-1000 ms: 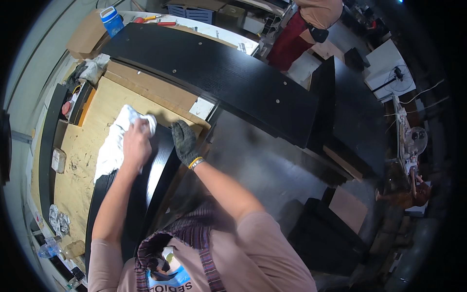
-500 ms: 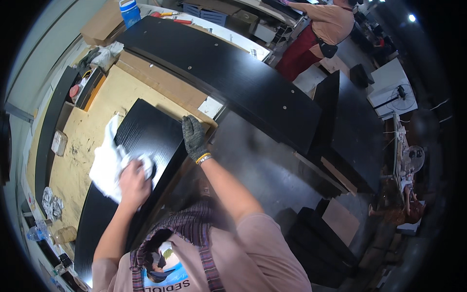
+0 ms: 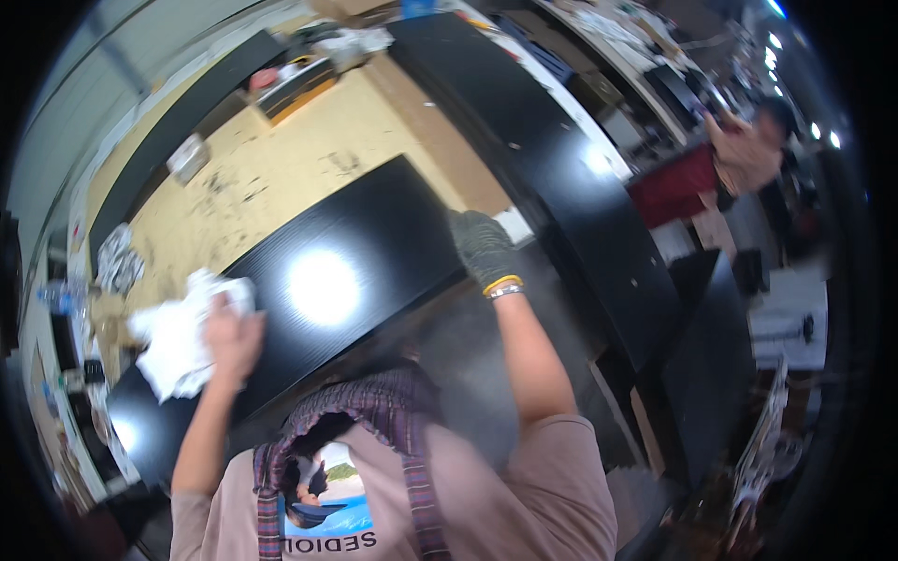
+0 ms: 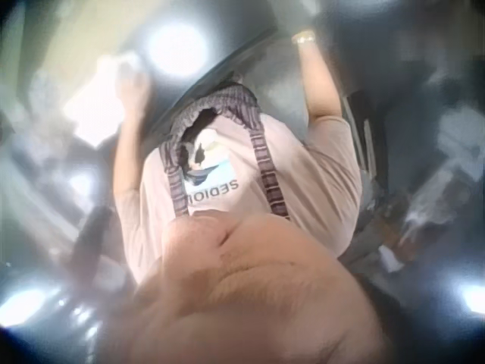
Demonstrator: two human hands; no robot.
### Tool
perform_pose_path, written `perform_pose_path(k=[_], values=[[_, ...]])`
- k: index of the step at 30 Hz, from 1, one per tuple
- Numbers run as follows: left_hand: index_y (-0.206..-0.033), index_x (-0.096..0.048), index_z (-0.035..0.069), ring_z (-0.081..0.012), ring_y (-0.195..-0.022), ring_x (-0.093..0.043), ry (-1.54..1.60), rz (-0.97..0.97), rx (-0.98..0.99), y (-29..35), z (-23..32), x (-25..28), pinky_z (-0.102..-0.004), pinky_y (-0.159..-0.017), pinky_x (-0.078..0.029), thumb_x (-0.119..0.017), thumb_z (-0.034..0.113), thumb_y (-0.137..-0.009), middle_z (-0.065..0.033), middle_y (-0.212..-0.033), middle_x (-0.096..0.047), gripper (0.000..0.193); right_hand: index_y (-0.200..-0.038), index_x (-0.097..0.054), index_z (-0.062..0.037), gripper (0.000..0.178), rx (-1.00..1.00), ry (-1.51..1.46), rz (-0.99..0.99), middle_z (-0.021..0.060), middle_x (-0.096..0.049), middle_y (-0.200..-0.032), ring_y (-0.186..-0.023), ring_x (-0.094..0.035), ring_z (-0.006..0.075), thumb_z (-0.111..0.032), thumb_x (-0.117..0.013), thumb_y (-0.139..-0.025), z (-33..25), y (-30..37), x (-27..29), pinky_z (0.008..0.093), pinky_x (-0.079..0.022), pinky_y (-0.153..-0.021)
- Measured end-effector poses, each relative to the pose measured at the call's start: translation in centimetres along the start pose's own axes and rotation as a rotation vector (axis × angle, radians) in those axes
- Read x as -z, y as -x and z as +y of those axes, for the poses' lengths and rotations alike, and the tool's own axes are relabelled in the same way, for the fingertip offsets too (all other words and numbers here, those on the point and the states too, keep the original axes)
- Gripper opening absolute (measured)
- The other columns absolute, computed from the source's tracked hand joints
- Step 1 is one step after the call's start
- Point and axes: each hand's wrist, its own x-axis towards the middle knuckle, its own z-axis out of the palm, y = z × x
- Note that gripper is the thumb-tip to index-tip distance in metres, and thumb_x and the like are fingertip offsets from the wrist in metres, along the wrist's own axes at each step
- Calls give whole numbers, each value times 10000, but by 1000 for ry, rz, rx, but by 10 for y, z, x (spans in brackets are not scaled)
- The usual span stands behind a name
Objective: The person wipes a black wooden panel with a white cloth, repeatedly rubbing the surface to remove dust or residue. They flip the panel to clean both sides and continue wiping until the surface appears clean.
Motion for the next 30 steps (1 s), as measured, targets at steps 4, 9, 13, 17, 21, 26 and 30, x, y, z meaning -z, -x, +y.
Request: perform_pose_path(k=[4,9,13,17,21,26,30], values=[[-1080,-639,-14,-379,-982,-599,257,-168,-338,15,81,33,-482,-812,-481,-820,441,-726,-185,-1167,-611,604,-1229,-635,-75,300,-108,40,-101,160,-695,-902,-806,-691,339,-104,-506,-959,-2,-15,-3,489,-552,-708],[-1123,-637,5,-364,-999,-581,45,-184,-138,108,-20,86,-474,-818,-451,-889,383,-624,-160,-1167,-608,675,-1353,-596,-75,414,-119,162,-268,171,-704,-1007,-915,-698,332,-74,-512,-948,1,-16,-11,456,-572,-823],[-1109,-646,18,-363,-995,-573,100,-138,-149,109,-33,88,-474,-805,-425,-866,429,-639,-146,-1167,-604,663,-1363,-591,-53,416,-148,127,-254,184,-702,-1058,-981,-690,328,-64,-508,-956,7,-14,-14,441,-557,-884],[-1107,-649,12,-359,-1042,-558,281,-97,-80,86,-41,79,-466,-855,-411,-852,383,-681,-138,-1198,-597,600,-1384,-585,-57,419,-157,170,-285,180,-702,-1077,-1014,-682,323,-72,-494,-975,22,-7,-24,425,-542,-931],[-1169,-626,-12,-348,-1136,-546,247,-56,-17,50,3,52,-462,-925,-411,-790,172,-774,-162,-1247,-578,465,-1391,-583,-60,415,-164,192,-312,159,-702,-1073,-989,-680,321,-82,-489,-988,18,-10,-21,415,-545,-921],[-1044,-673,-32,-416,-1032,-604,38,97,233,31,-79,32,-494,-880,-481,-653,55,-822,-221,-1170,-611,240,-1385,-590,-65,405,-157,267,-337,155,-699,-1076,-977,-681,319,-85,-476,-996,19,-9,-20,414,-545,-919],[-1022,-660,-69,-446,-1024,-604,-117,198,437,82,-198,61,-507,-903,-486,-600,-5,-782,-246,-1134,-624,256,-1386,-584,-61,410,-191,216,-330,163,-697,-1066,-966,-683,323,-84,-467,-993,10,-16,-16,420,-549,-909]])
